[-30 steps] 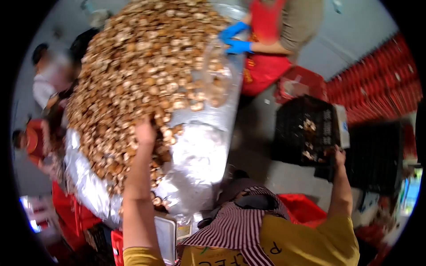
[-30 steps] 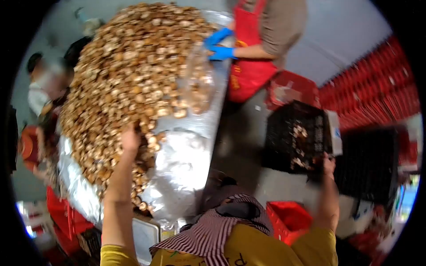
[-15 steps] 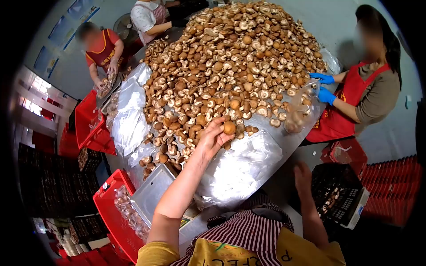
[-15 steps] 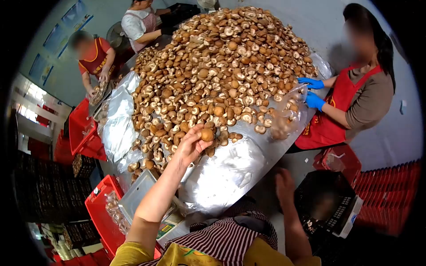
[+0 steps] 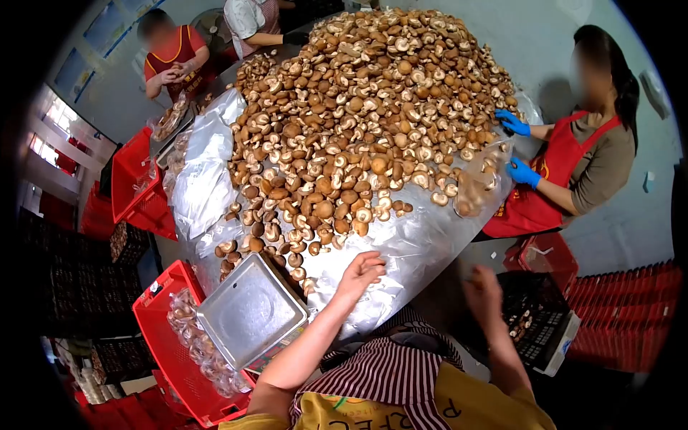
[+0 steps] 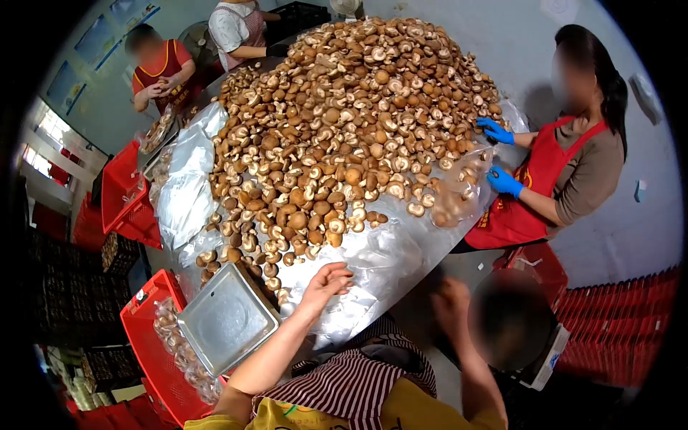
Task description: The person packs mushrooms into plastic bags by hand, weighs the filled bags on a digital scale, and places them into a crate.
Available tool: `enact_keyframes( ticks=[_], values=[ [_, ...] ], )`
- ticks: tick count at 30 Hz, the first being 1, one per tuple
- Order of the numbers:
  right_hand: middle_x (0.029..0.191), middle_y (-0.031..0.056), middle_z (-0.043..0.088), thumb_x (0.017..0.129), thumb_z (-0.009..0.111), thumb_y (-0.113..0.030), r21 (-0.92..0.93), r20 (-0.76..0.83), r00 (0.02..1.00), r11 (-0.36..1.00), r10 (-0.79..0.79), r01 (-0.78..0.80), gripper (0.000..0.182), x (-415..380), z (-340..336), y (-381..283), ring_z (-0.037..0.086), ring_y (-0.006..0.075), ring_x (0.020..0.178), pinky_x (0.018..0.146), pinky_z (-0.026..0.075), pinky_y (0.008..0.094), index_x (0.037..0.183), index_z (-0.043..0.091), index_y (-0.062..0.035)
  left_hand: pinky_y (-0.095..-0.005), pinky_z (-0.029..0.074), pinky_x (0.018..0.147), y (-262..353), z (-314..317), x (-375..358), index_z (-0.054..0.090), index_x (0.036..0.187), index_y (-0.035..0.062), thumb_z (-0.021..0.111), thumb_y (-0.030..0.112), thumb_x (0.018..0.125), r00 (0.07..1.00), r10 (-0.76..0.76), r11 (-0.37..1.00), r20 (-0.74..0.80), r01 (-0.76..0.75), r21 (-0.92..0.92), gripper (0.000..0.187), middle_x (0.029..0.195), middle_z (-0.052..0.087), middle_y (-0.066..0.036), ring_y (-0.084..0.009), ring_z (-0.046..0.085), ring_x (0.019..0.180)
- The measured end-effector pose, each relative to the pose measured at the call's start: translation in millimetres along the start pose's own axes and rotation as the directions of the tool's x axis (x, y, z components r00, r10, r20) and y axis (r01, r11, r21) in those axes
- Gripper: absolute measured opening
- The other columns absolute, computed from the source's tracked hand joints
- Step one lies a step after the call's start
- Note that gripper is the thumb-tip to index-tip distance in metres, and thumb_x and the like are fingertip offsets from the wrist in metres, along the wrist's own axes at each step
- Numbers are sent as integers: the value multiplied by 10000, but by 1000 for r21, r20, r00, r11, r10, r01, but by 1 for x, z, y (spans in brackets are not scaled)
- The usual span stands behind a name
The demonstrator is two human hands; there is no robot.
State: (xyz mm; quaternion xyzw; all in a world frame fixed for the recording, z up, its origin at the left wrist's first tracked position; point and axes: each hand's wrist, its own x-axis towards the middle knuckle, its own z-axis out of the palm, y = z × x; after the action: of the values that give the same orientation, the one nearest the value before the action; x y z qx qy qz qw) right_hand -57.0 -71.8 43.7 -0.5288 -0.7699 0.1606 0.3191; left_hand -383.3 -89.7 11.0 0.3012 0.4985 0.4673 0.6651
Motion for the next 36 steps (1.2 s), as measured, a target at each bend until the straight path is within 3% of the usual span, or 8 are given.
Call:
enact_keyframes(
  ticks=[5,12,14,17,25,32,34,36],
  values=[
    [1312,218,482,808,722,-165,-596,5,786,633,619,-494,542,-71,-136,85,454,436,1210,1002,403,461,1286,518,-10,-263,519,765,-20,-55,-11,557,1190,28,591,103,955,976,-32,997,-215,45,56,250,1001,658,-58,-143,643,865],
    [1203,161,615,889,674,-176,-321,39,955,908,295,-268,423,4,-41,113,596,231,1093,923,464,339,1253,555,4,-269,517,625,-19,-34,37,509,1254,8,631,293,939,949,121,918,-292,5,396,442,1056,612,-77,-153,651,772],
    [1171,157,625,874,691,-181,227,154,827,795,541,-563,487,74,-5,28,607,207,1070,886,479,321,1295,522,-2,-269,500,546,-7,-20,56,553,1146,-16,679,544,827,895,-70,950,-441,195,246,657,900,627,-96,-154,630,666],
    [1202,180,601,809,749,-285,-29,208,948,970,243,-242,668,133,63,20,626,289,1032,868,502,426,1352,461,-23,-283,488,463,-10,-14,85,557,1083,-26,651,659,779,848,-376,888,-373,445,117,755,804,618,-106,-165,620,564],
    [940,148,666,821,679,-279,-102,578,776,966,251,-236,361,147,116,104,658,311,868,799,524,411,1091,628,-46,-277,544,644,-15,32,31,594,1062,-23,664,107,903,907,-392,917,-151,373,-139,218,928,639,-100,-138,602,681],
    [749,48,602,864,516,-23,650,745,579,-162,332,-743,127,148,8,30,620,180,723,602,505,326,957,601,-39,-313,519,741,-40,51,-14,620,1053,98,656,31,842,974,50,934,-219,31,355,225,965,672,-52,-187,637,801],
    [691,51,563,858,499,-4,591,782,533,-113,322,-799,195,145,-1,30,613,181,669,583,505,329,1037,570,-31,-301,509,725,-26,60,-9,622,1065,77,636,22,819,908,109,557,-404,280,782,252,903,686,-107,-204,649,792],
    [643,44,542,841,512,-9,495,863,501,84,69,-865,236,149,-27,15,600,185,600,563,498,321,1068,574,-28,-390,528,653,-61,29,6,632,971,48,635,119,844,812,83,770,-578,315,554,146,810,692,-133,-243,656,702]
  ],
)
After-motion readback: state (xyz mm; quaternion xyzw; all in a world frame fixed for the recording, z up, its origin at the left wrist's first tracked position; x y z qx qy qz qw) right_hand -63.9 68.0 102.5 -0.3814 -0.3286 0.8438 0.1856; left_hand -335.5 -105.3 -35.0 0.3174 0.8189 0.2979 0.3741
